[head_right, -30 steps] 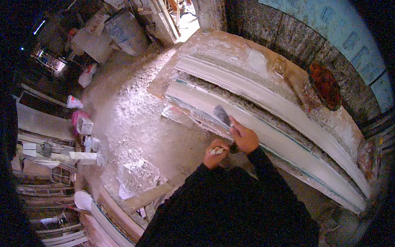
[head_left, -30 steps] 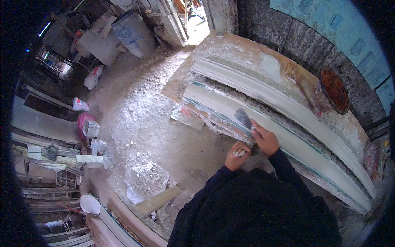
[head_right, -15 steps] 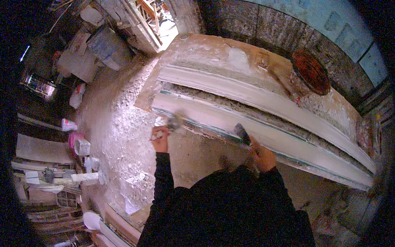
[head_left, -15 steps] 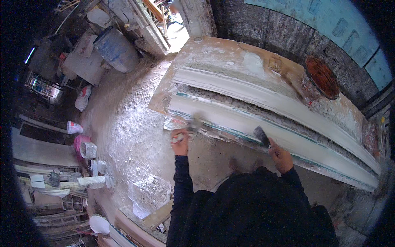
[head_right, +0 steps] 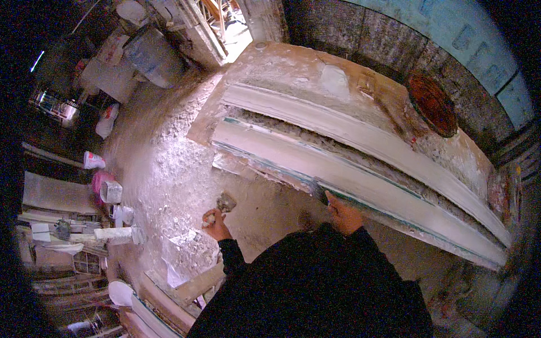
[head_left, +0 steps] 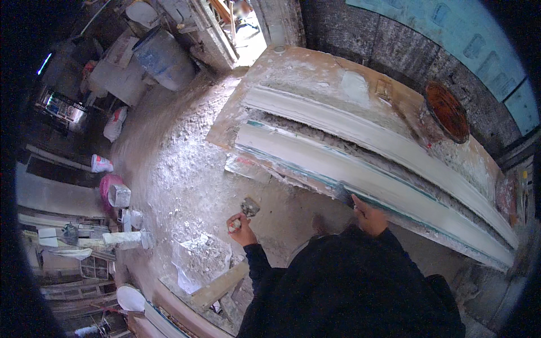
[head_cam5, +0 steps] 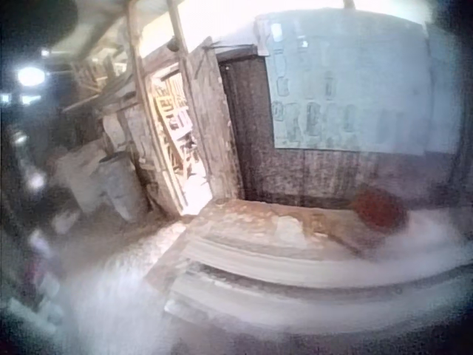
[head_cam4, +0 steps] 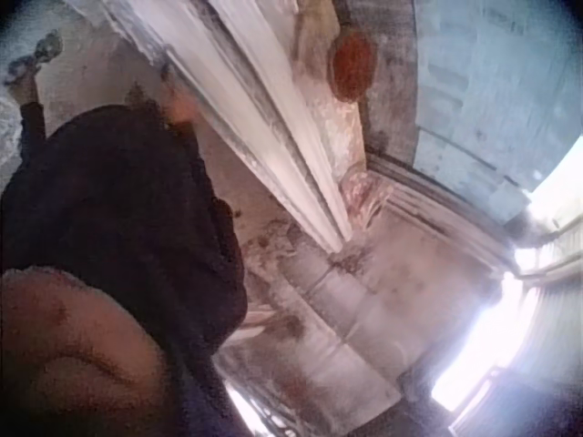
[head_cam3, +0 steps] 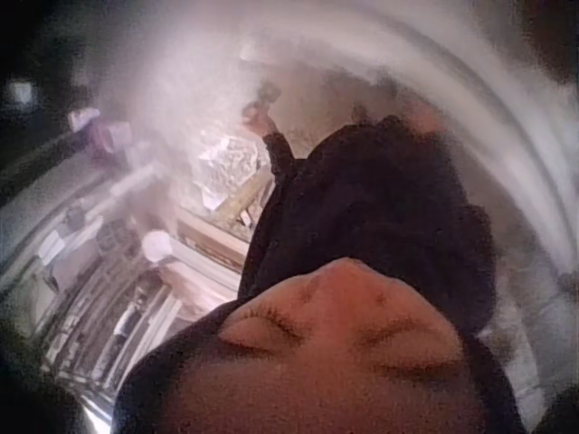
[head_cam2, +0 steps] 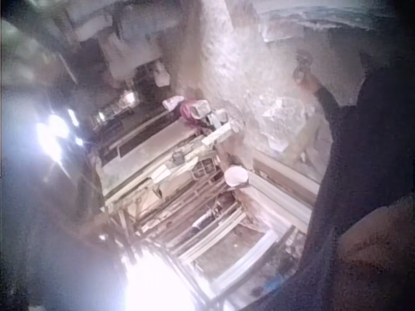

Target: The person uses a putty knife to apply a white compound along the edges of a long white molding piece resting on a workbench. The person repeatedly scrapes the compound from a smaller tool onto the molding and smooths it along the length of the piece.

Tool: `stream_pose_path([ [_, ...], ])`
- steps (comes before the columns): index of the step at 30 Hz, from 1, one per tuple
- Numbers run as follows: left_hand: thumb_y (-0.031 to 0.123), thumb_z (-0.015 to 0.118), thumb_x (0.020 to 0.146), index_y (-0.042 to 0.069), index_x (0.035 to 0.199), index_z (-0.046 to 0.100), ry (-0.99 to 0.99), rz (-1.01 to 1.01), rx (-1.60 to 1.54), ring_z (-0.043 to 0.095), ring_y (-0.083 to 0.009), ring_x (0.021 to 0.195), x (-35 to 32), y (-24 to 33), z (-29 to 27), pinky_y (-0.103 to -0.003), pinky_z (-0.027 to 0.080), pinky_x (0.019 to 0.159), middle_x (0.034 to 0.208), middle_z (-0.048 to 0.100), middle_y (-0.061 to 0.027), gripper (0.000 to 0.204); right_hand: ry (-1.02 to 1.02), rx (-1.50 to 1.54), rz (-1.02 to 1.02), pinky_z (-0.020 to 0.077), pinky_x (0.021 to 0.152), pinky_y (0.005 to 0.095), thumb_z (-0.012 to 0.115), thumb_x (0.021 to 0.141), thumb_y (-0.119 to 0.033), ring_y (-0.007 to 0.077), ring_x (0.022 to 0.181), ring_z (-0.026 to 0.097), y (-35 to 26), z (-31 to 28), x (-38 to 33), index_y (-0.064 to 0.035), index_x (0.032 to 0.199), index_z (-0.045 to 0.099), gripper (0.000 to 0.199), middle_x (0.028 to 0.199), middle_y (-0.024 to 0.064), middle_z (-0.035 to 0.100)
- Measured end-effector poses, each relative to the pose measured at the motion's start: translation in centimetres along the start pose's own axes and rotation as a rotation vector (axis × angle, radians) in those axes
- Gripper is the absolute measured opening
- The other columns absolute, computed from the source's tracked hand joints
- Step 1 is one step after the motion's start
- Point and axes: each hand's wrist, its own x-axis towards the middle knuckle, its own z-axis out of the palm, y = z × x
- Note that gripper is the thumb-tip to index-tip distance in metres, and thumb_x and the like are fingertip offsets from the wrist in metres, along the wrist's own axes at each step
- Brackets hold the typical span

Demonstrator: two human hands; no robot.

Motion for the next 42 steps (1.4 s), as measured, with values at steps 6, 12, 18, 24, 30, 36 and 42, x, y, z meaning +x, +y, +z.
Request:
stream_pose_path([
  [6, 0.006, 0.062, 0.078, 0.003, 0.083, 0.052, -0.053, -0.023, 0.098, 0.056, -0.0129, 0.070, -2.5, -1.2, -2.8, -0.025, 0.051, 0.055, 0.083, 0.056, -0.0064, 0.012, 0.051, -0.043, -0.237, 0.0471, 0.065, 0.0463, 0.036, 0.091, -0.034, 0.0383, 0.077, 0.059, -2.9, 2.5, 4.3, -0.0273, 0.136, 0.025, 0.047, 0.102, 0.0164, 0.059],
  [12, 0.003, 0.062, 0.077, 0.004, 0.087, 0.052, -0.089, -0.081, 0.080, 0.058, -0.0143, 0.072, -3.6, -0.7, -2.2, -0.026, 0.052, 0.059, 0.083, 0.057, -0.0070, 0.014, 0.103, -0.051, -0.394, 0.0447, 0.058, 0.0496, 0.038, 0.089, -0.028, 0.0390, 0.064, 0.057, -5.6, 6.9, 10.5, -0.0222, 0.133, 0.031, 0.045, 0.071, 0.0224, 0.058],
  [18, 0.001, 0.061, 0.077, 0.004, 0.082, 0.052, -0.165, -0.093, 0.049, 0.057, -0.0140, 0.069, -5.4, -0.3, -1.7, -0.025, 0.052, 0.057, 0.082, 0.056, -0.0065, 0.011, -0.161, -0.007, -0.409, 0.0452, 0.069, 0.0444, 0.038, 0.090, -0.029, 0.0379, 0.079, 0.058, -8.8, 1.7, 4.6, -0.0283, 0.135, 0.028, 0.046, 0.091, 0.0203, 0.060],
  [24, 0.000, 0.062, 0.076, 0.004, 0.080, 0.052, -0.244, -0.145, 0.059, 0.057, -0.0130, 0.069, -5.9, -0.3, 0.7, -0.025, 0.051, 0.057, 0.080, 0.055, -0.0061, 0.011, -0.029, 0.008, -0.262, 0.0458, 0.073, 0.0478, 0.035, 0.090, -0.030, 0.0406, 0.081, 0.057, -3.9, 0.9, 4.5, -0.0269, 0.137, 0.023, 0.048, 0.099, 0.0225, 0.058],
  [30, -0.002, 0.062, 0.075, 0.004, 0.081, 0.052, -0.370, -0.053, -0.006, 0.056, -0.0135, 0.069, -5.4, -0.3, 2.9, -0.025, 0.049, 0.059, 0.082, 0.055, -0.0066, 0.013, 0.047, -0.018, -0.261, 0.0450, 0.077, 0.0430, 0.038, 0.091, -0.028, 0.0382, 0.086, 0.057, -7.5, 4.0, 8.5, -0.0267, 0.135, 0.027, 0.046, 0.101, 0.0198, 0.058],
  [36, -0.005, 0.063, 0.073, 0.004, 0.079, 0.052, -0.397, 0.064, 0.059, 0.056, -0.0155, 0.074, -5.3, -0.8, 1.4, -0.026, 0.048, 0.061, 0.080, 0.055, -0.0071, 0.015, 0.106, 0.045, -0.412, 0.0442, 0.080, 0.0411, 0.040, 0.090, -0.029, 0.0366, 0.089, 0.056, -6.8, 4.0, 9.9, -0.0245, 0.135, 0.028, 0.047, 0.102, 0.0189, 0.058],
  [42, -0.004, 0.063, 0.074, 0.004, 0.079, 0.052, -0.275, -0.092, -0.007, 0.056, -0.0137, 0.073, -6.0, -1.1, -1.0, -0.025, 0.048, 0.059, 0.082, 0.056, -0.0068, 0.014, 0.019, -0.042, -0.332, 0.0438, 0.082, 0.0402, 0.039, 0.090, -0.029, 0.0364, 0.092, 0.056, -4.8, 1.9, 7.1, -0.0232, 0.135, 0.028, 0.047, 0.104, 0.0176, 0.058],
])
